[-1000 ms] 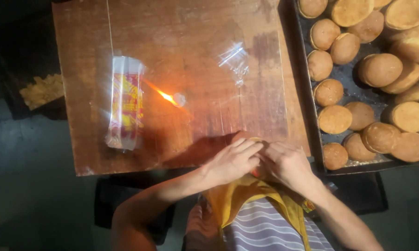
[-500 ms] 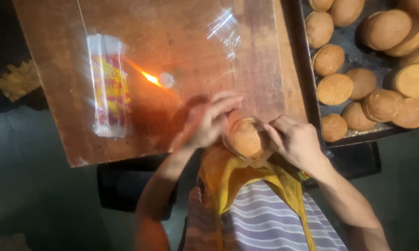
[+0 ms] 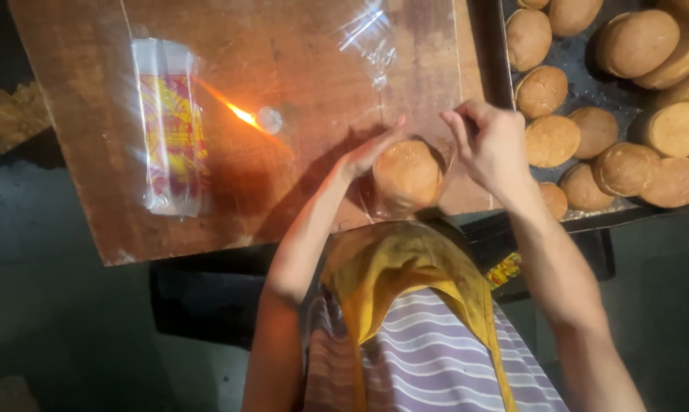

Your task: The person picks round bread rolls one at a time from a baking tray and places them into clear plastic bread bags on a wooden table, then presses the filled bags closed and sets the packed bags aside on the table.

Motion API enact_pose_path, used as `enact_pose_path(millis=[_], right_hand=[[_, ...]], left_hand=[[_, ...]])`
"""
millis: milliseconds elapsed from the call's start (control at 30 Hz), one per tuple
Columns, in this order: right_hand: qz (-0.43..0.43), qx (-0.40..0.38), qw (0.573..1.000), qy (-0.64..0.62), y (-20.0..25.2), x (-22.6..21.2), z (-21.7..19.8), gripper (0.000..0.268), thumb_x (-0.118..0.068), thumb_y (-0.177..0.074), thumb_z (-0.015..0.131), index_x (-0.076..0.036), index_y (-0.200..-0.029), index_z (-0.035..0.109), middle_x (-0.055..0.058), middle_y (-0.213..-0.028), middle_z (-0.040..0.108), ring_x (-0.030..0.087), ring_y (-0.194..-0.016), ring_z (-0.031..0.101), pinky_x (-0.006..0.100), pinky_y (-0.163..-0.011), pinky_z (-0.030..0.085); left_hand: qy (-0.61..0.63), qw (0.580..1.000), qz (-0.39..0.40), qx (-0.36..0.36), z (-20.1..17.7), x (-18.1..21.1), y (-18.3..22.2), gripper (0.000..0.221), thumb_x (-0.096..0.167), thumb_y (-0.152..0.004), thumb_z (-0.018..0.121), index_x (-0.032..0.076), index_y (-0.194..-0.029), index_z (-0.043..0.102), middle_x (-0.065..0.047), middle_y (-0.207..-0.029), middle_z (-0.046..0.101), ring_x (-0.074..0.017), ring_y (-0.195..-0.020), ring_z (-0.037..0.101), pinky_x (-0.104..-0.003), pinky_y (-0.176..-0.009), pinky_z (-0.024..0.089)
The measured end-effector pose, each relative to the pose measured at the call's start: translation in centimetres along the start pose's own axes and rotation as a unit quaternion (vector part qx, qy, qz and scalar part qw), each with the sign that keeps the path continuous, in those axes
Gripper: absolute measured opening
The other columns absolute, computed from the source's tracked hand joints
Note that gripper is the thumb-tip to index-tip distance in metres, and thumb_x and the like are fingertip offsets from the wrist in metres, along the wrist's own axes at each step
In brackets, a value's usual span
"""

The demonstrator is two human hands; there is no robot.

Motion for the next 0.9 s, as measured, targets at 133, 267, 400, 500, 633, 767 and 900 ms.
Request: enact_pose_path(millis=[133,267,400,500,633,767,900], right_hand=[[0.027,-0.026,0.999,0.005,-0.6,0.0,-0.4,0.020,-0.017,-0.102,0.074,0.002,-0.095,0.073,0.017,-0.062,0.059,0.024,-0.050,0.060,0.036,-0.050,0.046],[0.043,-0.055,0.997,0.041,0.8,-1.0,-1.2,0.023,-0.019,-0.104,0.072,0.000,-0.091,0.072,0.018,-0.058,0.057,0.027,-0.047,0.058,0.038,-0.049,0.045],[-0.025,-0.057,0.995,0.074,4.8,-1.7,-1.9,0.020,-0.018,-0.103,0.070,-0.001,-0.092,0.069,0.019,-0.068,0.063,0.033,-0.056,0.064,0.041,-0.053,0.051],[-0.020,-0.072,0.994,0.086,8.0,-1.7,-1.9,0.019,-0.019,-0.101,0.070,-0.002,-0.092,0.069,0.019,-0.069,0.065,0.034,-0.056,0.066,0.042,-0.052,0.052],[0.015,-0.113,0.992,0.062,10.3,-4.1,-2.3,0.018,-0.020,-0.096,0.070,-0.003,-0.090,0.070,0.019,-0.065,0.063,0.035,-0.054,0.065,0.043,-0.050,0.050],[0.068,-0.205,0.976,-0.011,11.7,-4.4,-1.7,0.022,-0.022,-0.093,0.071,-0.003,-0.081,0.071,0.015,-0.058,0.063,0.027,-0.043,0.062,0.039,-0.043,0.048],[0.080,-0.252,0.962,-0.067,12.6,-3.3,-1.4,0.025,-0.020,-0.092,0.070,-0.002,-0.075,0.072,0.011,-0.060,0.064,0.021,-0.044,0.060,0.036,-0.043,0.046]], left_hand=[[0.020,0.999,0.051,0.000,-2.8,-3.3,-1.3,0.079,0.047,-0.106,0.048,0.005,-0.164,0.016,-0.006,-0.171,0.019,-0.0190,-0.155,0.026,-0.036,-0.127,0.023],[0.005,0.999,0.022,0.032,-1.9,-2.8,0.7,0.071,0.048,-0.109,0.046,0.003,-0.161,0.027,-0.006,-0.169,0.024,-0.0164,-0.155,0.023,-0.033,-0.128,0.021],[-0.009,0.996,0.034,-0.084,-1.9,-2.0,4.4,0.084,0.056,-0.096,0.064,-0.003,-0.155,0.055,-0.014,-0.150,0.054,-0.0236,-0.125,0.034,-0.039,-0.107,0.030],[-0.087,0.969,0.137,-0.186,3.3,5.6,9.0,0.096,0.064,-0.082,0.076,0.005,-0.155,0.056,-0.011,-0.151,0.055,-0.0249,-0.129,0.034,-0.043,-0.111,0.029],[-0.142,0.937,0.225,-0.226,6.1,7.9,10.2,0.095,0.070,-0.076,0.077,0.015,-0.150,0.057,-0.010,-0.163,0.049,-0.0284,-0.159,0.039,-0.047,-0.133,0.032],[-0.151,0.948,0.173,-0.222,6.7,5.9,10.4,0.091,0.059,-0.070,0.086,0.014,-0.146,0.063,-0.013,-0.164,0.049,-0.0333,-0.159,0.038,-0.052,-0.132,0.032],[-0.127,0.965,0.161,-0.165,7.4,6.0,12.6,0.095,0.056,-0.066,0.090,0.011,-0.144,0.062,-0.014,-0.167,0.042,-0.0357,-0.158,0.038,-0.053,-0.131,0.033]])
Point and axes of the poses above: each hand's wrist, its own y-axis away from the middle knuckle, its own z-axis out of the palm, x = y × z, the point moved 2 cm from there along -y, towards the middle knuckle
